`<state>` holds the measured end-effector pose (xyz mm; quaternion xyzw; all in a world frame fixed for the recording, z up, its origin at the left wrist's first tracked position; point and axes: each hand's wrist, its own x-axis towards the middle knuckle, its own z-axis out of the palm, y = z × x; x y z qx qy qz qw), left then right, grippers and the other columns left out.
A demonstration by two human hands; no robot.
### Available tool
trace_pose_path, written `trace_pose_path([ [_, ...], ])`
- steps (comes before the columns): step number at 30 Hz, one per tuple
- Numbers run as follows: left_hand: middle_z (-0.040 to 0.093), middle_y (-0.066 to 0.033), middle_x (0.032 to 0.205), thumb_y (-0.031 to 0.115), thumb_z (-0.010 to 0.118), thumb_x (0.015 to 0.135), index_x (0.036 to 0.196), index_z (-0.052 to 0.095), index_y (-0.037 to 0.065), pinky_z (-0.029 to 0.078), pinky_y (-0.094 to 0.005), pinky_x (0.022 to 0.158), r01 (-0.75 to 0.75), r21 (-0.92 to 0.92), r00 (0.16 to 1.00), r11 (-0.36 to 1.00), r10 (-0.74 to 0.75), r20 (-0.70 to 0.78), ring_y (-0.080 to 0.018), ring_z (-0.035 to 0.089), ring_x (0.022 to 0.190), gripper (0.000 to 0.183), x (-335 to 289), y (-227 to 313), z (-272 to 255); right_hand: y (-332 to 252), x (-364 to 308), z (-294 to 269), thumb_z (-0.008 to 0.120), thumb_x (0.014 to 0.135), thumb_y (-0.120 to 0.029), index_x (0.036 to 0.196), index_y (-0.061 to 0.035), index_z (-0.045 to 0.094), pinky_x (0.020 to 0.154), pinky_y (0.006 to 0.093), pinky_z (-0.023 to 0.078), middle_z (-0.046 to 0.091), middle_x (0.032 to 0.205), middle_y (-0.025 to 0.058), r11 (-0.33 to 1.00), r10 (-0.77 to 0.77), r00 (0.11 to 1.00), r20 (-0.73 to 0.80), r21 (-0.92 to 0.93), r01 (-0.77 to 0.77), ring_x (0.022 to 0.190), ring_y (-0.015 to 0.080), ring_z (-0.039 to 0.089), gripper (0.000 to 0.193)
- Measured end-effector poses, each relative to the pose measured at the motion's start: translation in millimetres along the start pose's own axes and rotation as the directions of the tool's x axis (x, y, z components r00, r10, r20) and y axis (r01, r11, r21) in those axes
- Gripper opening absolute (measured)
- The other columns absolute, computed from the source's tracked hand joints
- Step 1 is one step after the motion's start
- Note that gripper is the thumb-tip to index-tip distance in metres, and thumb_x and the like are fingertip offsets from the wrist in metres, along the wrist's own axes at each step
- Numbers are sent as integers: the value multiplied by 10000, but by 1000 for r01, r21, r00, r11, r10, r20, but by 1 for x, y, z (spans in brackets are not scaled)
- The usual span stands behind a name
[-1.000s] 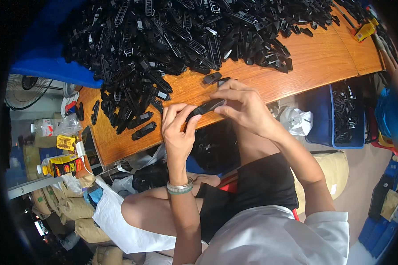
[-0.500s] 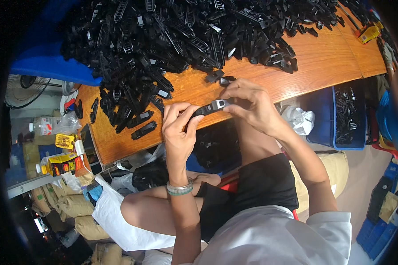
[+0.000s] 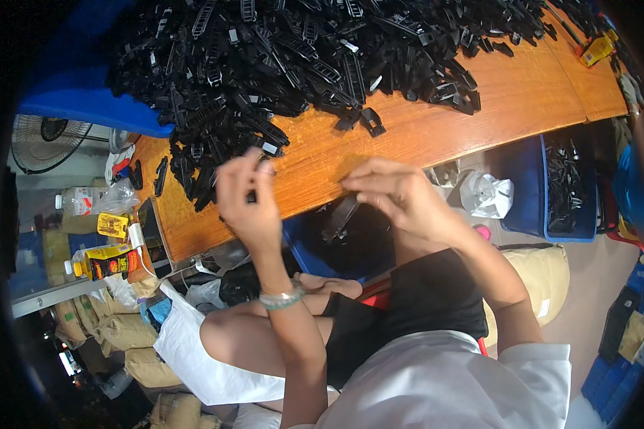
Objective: The person sorts through black plastic components on a table and assembles small plastic clips onto them by hand.
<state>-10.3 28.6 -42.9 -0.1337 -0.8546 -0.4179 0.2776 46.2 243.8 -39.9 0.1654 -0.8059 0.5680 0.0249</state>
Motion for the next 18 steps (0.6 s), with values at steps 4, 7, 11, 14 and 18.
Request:
trace_pose_path([
  [4,530,-138,997,14,645,818,1089,623,-31,456,-403,806,-25,384,993,923,-22,116,-305,537,943,276,30,-12,-6,4,28,-10,682,801,-53,1022,13,664,802,368,500,624,966,144,930,-63,926,-373,-359,-81,908,319,621,232],
  [7,529,-142,1001,26,654,801,1048,614,-40,457,-418,810,-10,409,988,912,-55,146,-323,526,969,259,36,-9,-4,21,42,-6,721,768,-114,998,6,651,799,407,482,591,970,154,760,-143,891,-430,-625,-180,907,346,586,268],
  [11,552,-150,1002,25,649,800,1022,599,-35,461,-419,808,-44,387,989,921,-15,147,-329,538,967,235,34,-16,-6,31,36,-4,686,780,-60,1079,4,615,831,423,456,575,1009,170,789,-114,907,-405,-592,-165,942,359,557,313],
  [14,584,-158,1000,26,644,804,1032,591,-27,467,-424,811,-47,395,988,918,-14,152,-336,559,962,241,31,-22,-6,31,31,-6,662,790,-32,1080,14,607,808,388,472,577,1003,162,765,-147,880,-451,-616,-187,924,334,578,299],
  [18,598,-143,916,33,658,802,1027,603,-19,479,-398,750,-91,333,994,938,67,84,-308,593,845,237,25,-6,4,20,24,-14,651,769,-54,1032,16,618,816,409,484,567,983,176,910,11,881,-473,-360,-204,922,355,586,275],
])
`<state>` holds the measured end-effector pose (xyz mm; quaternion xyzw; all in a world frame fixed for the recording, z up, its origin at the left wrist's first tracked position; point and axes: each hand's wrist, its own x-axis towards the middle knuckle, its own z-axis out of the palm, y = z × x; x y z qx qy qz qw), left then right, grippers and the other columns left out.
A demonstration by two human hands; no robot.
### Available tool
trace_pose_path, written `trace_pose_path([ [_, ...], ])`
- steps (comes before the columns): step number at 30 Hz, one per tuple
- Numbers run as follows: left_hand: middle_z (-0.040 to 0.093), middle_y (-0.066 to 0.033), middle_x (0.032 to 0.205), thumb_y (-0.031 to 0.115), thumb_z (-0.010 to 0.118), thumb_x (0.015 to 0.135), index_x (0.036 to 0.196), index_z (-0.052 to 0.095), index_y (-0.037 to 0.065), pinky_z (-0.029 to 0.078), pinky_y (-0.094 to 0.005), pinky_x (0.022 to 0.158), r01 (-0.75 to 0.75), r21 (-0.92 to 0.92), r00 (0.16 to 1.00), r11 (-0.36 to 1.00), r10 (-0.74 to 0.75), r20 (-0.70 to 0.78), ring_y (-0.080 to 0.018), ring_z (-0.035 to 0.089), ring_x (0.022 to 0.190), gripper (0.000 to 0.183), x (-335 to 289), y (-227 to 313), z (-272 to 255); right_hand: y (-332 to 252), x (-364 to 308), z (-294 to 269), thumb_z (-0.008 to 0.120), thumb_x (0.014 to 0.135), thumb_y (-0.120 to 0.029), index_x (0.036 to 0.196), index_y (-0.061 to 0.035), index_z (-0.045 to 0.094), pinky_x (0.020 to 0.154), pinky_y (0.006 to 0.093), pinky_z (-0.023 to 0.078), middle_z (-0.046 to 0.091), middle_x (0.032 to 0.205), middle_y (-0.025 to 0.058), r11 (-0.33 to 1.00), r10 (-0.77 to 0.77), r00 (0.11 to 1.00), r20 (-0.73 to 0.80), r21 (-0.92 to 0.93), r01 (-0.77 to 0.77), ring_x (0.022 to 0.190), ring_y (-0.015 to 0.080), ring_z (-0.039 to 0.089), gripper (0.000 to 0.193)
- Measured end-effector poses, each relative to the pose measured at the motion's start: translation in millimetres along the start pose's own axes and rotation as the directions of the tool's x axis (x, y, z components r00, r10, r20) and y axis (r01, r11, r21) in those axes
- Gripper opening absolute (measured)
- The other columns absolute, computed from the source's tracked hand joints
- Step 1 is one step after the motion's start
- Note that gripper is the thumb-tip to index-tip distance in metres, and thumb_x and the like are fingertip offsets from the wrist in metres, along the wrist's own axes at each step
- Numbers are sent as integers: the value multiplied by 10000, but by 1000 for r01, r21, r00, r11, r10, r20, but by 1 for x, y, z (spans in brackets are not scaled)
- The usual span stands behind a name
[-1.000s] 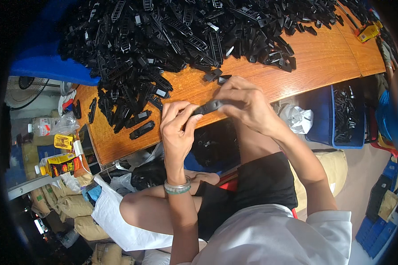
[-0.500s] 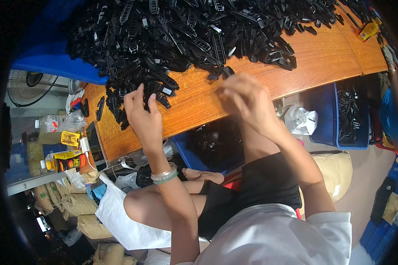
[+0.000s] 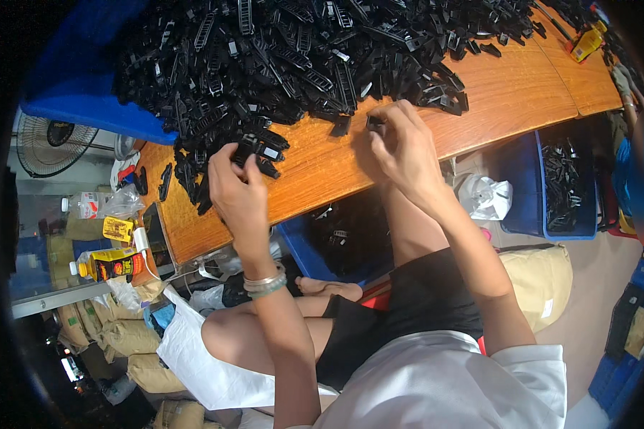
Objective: The person sorts through black plastic components on a table and assembles small plastic clips onto them by hand.
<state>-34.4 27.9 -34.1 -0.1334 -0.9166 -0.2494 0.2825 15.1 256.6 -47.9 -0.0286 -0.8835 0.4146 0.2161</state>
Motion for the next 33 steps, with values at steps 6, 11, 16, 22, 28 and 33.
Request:
trace_pose_path([
  [6,605,-161,945,28,690,807,956,603,-23,504,-408,703,-253,-174,967,952,254,-16,-331,606,827,180,-50,51,29,-5,-14,6,676,764,-94,984,-1,635,770,397,428,574,859,136,987,-105,994,11,-120,105,859,308,575,242],
  [11,624,-128,880,23,772,741,903,650,-24,499,-370,637,-322,-190,943,928,296,-153,-284,609,727,209,-68,52,31,3,-17,-7,694,773,-82,1006,13,674,769,381,442,599,874,128,982,-42,998,44,-181,50,833,302,573,252],
  [16,628,-118,887,0,771,733,914,665,-25,497,-366,636,-355,-222,933,908,327,-152,-275,607,731,211,-75,43,28,-9,-21,-2,725,776,-56,1007,30,692,711,307,472,642,851,121,951,13,974,228,297,-82,803,230,609,249],
  [22,633,-118,931,-35,735,747,946,685,-25,477,-401,772,-140,-175,977,975,107,-185,-288,588,864,206,-74,40,21,-9,-19,-4,716,779,-19,1020,30,695,710,306,472,638,856,115,957,-29,938,345,280,-74,800,219,616,247],
  [28,648,-113,955,-68,689,765,971,697,-23,496,-374,770,-50,-358,997,933,25,-74,-288,593,882,212,-71,28,15,-8,-14,-2,719,769,-15,1011,25,700,753,311,479,649,887,115,956,-64,943,326,292,-36,825,232,618,247],
  [33,662,-105,924,-89,698,736,948,713,-8,491,-365,771,-56,-374,997,926,34,-66,-270,599,854,227,-68,31,15,-17,-1,3,729,748,-19,983,26,703,774,342,475,633,926,117,965,-200,902,382,237,113,864,262,607,240],
])
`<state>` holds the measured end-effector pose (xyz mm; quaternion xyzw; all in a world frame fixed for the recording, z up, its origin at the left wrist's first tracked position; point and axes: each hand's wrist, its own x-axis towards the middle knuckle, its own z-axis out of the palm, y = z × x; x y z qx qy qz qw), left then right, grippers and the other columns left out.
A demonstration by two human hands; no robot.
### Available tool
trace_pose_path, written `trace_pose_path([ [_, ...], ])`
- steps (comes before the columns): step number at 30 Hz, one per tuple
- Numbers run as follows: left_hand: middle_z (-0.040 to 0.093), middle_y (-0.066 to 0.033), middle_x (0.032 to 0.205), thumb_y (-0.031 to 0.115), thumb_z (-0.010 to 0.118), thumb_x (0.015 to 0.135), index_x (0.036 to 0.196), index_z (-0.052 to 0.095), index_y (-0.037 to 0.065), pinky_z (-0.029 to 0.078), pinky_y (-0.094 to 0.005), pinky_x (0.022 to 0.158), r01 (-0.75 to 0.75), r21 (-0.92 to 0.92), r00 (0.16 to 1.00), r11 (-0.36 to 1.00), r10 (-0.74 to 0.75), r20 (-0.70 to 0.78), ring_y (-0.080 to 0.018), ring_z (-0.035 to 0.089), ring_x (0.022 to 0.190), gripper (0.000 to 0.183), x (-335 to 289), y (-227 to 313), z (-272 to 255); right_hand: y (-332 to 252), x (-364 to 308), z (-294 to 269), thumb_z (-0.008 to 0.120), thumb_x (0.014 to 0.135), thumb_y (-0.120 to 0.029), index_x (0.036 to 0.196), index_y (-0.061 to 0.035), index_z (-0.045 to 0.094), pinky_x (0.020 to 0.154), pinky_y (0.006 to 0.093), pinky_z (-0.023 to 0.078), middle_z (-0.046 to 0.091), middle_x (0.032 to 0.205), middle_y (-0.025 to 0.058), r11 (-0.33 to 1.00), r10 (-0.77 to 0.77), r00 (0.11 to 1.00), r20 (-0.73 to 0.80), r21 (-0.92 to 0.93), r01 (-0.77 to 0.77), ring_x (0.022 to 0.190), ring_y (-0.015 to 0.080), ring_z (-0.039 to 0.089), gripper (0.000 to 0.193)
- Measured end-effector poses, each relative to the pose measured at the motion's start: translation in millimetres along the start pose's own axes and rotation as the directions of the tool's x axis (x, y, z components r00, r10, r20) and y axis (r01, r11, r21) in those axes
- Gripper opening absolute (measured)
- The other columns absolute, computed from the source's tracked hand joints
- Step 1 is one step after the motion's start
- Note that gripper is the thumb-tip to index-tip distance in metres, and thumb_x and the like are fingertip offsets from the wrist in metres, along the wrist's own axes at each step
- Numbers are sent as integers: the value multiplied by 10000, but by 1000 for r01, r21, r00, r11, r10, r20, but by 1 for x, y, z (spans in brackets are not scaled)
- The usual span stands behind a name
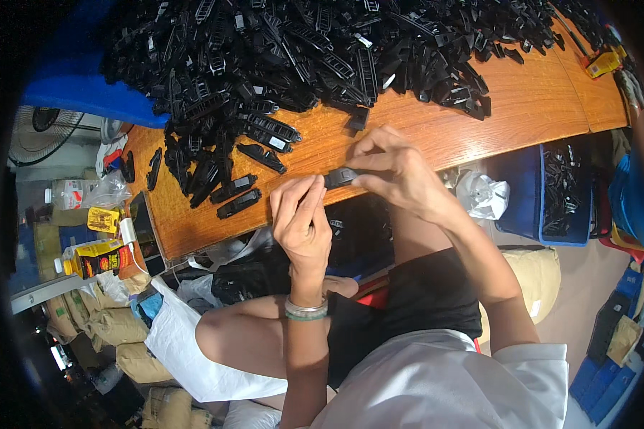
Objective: The person sorts through black plastic components on a table and assembles small plastic clips onto them by hand.
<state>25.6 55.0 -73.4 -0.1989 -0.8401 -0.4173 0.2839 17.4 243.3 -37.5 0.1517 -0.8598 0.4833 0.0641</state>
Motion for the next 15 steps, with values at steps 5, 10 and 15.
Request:
trace_pose_path([
  [5,658,-112,900,-68,679,762,926,708,-29,490,-355,774,58,-134,992,989,-42,115,-272,602,858,171,11,6,-8,-4,-10,2,703,763,-12,1003,32,688,788,369,483,617,960,132,998,60,998,-5,31,-59,893,305,607,244],
  [10,631,-124,960,-83,646,772,985,680,-27,470,-374,783,9,215,999,977,0,-42,-298,575,898,223,26,-16,-24,-10,-14,-6,643,811,-4,1058,25,669,810,393,489,614,983,158,996,34,994,102,83,-43,918,317,618,249],
  [15,606,-157,1045,-62,676,744,1016,676,4,461,-414,836,-156,340,974,928,88,208,-330,551,976,280,46,-27,-21,15,20,-9,622,835,-52,1162,-80,667,911,313,447,589,1178,152,863,-1,997,-82,-504,-40,1169,310,531,332],
])
